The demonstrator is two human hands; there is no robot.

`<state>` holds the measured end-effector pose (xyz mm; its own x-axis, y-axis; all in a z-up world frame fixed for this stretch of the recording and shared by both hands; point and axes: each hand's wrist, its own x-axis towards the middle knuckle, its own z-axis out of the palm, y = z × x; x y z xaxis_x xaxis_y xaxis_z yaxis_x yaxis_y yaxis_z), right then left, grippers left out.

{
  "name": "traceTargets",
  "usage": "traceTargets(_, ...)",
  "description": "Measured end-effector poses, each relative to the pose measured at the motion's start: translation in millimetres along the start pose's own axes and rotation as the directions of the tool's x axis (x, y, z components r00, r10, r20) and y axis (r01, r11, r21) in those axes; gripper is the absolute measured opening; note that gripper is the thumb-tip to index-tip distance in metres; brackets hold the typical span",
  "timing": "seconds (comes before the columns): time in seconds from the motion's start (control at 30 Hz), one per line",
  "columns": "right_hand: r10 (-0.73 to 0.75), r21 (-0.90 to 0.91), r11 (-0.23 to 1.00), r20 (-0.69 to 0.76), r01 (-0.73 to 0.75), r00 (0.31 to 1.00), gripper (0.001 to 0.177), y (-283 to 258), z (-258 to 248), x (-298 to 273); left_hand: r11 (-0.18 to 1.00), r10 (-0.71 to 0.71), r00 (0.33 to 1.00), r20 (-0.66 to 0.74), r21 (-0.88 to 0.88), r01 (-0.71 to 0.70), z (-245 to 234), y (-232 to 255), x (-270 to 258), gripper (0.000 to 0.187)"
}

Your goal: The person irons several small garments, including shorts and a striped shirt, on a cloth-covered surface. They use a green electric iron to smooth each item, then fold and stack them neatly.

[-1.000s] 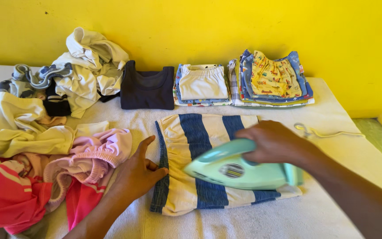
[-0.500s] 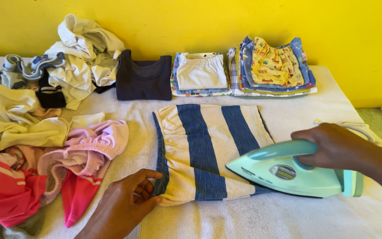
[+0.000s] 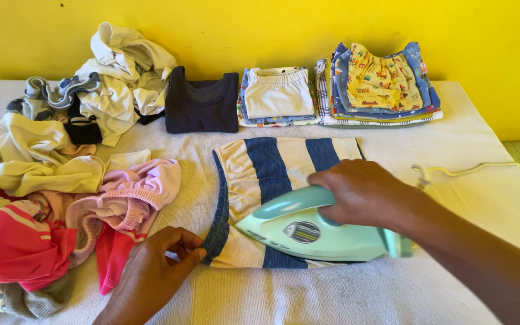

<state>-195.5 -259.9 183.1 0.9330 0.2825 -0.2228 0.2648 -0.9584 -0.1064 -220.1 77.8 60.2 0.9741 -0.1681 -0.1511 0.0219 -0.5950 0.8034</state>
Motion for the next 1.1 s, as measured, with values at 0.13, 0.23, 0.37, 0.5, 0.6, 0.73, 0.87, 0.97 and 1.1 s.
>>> traceTargets(0.13, 0.193, 0.014, 0.98, 0.107, -0.196, 0.975, 0.035, 51, 1, -33, 0.958, 0.005, 0.996, 0.092, -0.286, 0.021, -2, -17, 12, 0.02)
traceTargets(0.23, 0.373, -0.098, 0.927, 0.172, -0.361, 0.912, 0.027, 93, 4, -58, 0.88, 0.025, 0.982, 0.188, -0.471, 0.068, -2, -34, 22, 0.02)
traceTargets(0.37, 0.167, -0.038, 0.986, 0.14, -0.163, 0.976, 0.024, 116, 12, -71, 0.823, -0.002, 0.976, 0.217, -0.555, 0.125, 5, -43, 29, 0.016)
traceTargets(0.5, -0.035, -0.024, 0.999, 0.016, 0.035, 0.999, 0.028, 67, 15, -45, 0.882, 0.138, 0.982, 0.125, -0.467, -0.065, 4, -29, 21, 0.022)
traceTargets(0.6, -0.004, -0.044, 0.999, 0.015, 0.005, 1.0, 0.027, 12, 9, -21, 0.967, 0.124, 0.987, 0.105, -0.234, -0.096, -4, -1, 3, 0.043)
traceTargets(0.73, -0.069, -0.025, 0.997, -0.024, 0.068, 0.997, 0.033, -24, 1, -4, 0.999, 0.0, 0.991, 0.131, 0.034, -0.005, -8, 26, -5, 0.049)
traceTargets(0.87, -0.029, 0.005, 1.0, 0.055, 0.029, 0.998, 0.03, -4, 3, -11, 0.994, 0.107, 0.99, 0.096, -0.046, -0.103, -9, 17, -2, 0.043)
traceTargets(0.97, 0.021, -0.007, 1.0, 0.164, -0.02, 0.986, 0.028, 27, 1, -29, 0.992, 0.092, 0.991, 0.093, -0.1, -0.083, -7, 5, 0, 0.037)
traceTargets(1.1, -0.046, -0.016, 0.999, 0.073, 0.048, 0.996, 0.027, 30, 5, -35, 0.992, 0.05, 0.995, 0.086, -0.124, -0.039, -7, -2, 4, 0.03)
